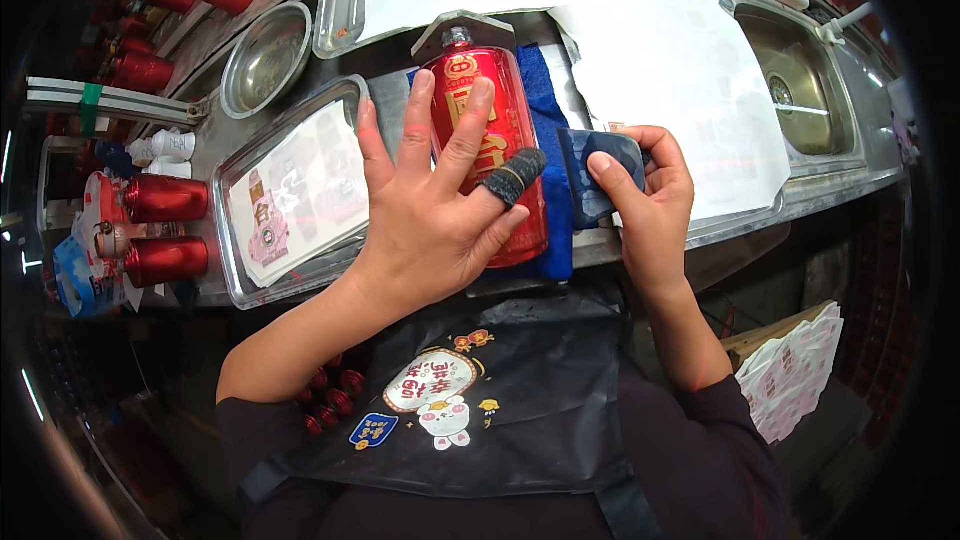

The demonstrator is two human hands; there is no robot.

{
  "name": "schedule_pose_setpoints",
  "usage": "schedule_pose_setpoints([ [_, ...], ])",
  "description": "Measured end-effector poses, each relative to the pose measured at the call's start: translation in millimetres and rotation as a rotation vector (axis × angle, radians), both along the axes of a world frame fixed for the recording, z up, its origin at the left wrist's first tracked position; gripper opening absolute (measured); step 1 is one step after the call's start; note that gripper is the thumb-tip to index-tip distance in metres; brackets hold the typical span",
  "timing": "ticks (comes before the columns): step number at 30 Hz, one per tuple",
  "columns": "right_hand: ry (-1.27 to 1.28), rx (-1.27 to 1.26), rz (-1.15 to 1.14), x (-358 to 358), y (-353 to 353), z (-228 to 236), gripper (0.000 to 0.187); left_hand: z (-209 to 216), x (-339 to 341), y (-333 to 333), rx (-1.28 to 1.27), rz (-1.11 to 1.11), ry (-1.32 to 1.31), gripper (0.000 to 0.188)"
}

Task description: The person picks red cylindrical containers from a floor pallet, places them on a workbench, and applies printed labels to the sides. They smooth the labels with a cloth and use a small wooden stick to press the edges, then repeat the process on additional containers.

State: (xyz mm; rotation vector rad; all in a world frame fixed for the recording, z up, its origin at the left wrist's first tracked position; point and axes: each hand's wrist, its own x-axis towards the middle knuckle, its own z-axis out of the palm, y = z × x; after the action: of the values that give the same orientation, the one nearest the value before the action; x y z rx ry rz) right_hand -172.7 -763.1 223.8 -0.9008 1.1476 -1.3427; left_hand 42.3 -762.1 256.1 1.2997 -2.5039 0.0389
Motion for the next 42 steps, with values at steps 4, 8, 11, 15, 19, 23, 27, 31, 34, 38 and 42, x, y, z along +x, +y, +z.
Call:
schedule_pose_setpoints([
  [4,-0.042,0.020,0.042,1,12,1,0.030,-3,-4,22,0.081,0.005,0.082,0.028],
  [8,0.011,-0.105,0.069,22,18,5,0.030,-16,8,41,0.145,-0.017,0.255,0.028],
  [11,0.174,-0.130,0.095,34,16,-3,0.026,-32,21,53,0.081,0.074,0.418,0.035],
  [15,0.270,0.042,0.057,4,12,-23,0.023,-44,33,64,0.142,0.202,0.533,0.049],
  [19,0.153,-0.149,0.044,24,24,5,0.020,-51,29,57,0.254,0.137,0.524,0.084],
  [23,0.495,-0.208,-0.051,13,8,-14,0.022,-67,19,54,0.264,0.170,0.527,0.092],
  [27,0.631,-0.444,-0.075,25,32,-10,0.024,-57,4,48,0.088,0.185,0.568,0.084],
  [31,0.700,-0.806,0.058,40,45,-5,0.042,-57,2,50,0.032,0.204,0.562,0.082],
  [34,0.598,-0.793,0.304,42,48,6,0.048,-54,4,51,0.022,0.195,0.532,0.081],
  [38,0.761,-0.642,-0.038,30,37,7,0.028,-50,-1,49,-0.019,0.232,0.582,0.077],
  [42,0.849,-0.992,0.217,42,47,-1,0.046,-55,0,50,-0.070,0.215,0.613,0.080],
])
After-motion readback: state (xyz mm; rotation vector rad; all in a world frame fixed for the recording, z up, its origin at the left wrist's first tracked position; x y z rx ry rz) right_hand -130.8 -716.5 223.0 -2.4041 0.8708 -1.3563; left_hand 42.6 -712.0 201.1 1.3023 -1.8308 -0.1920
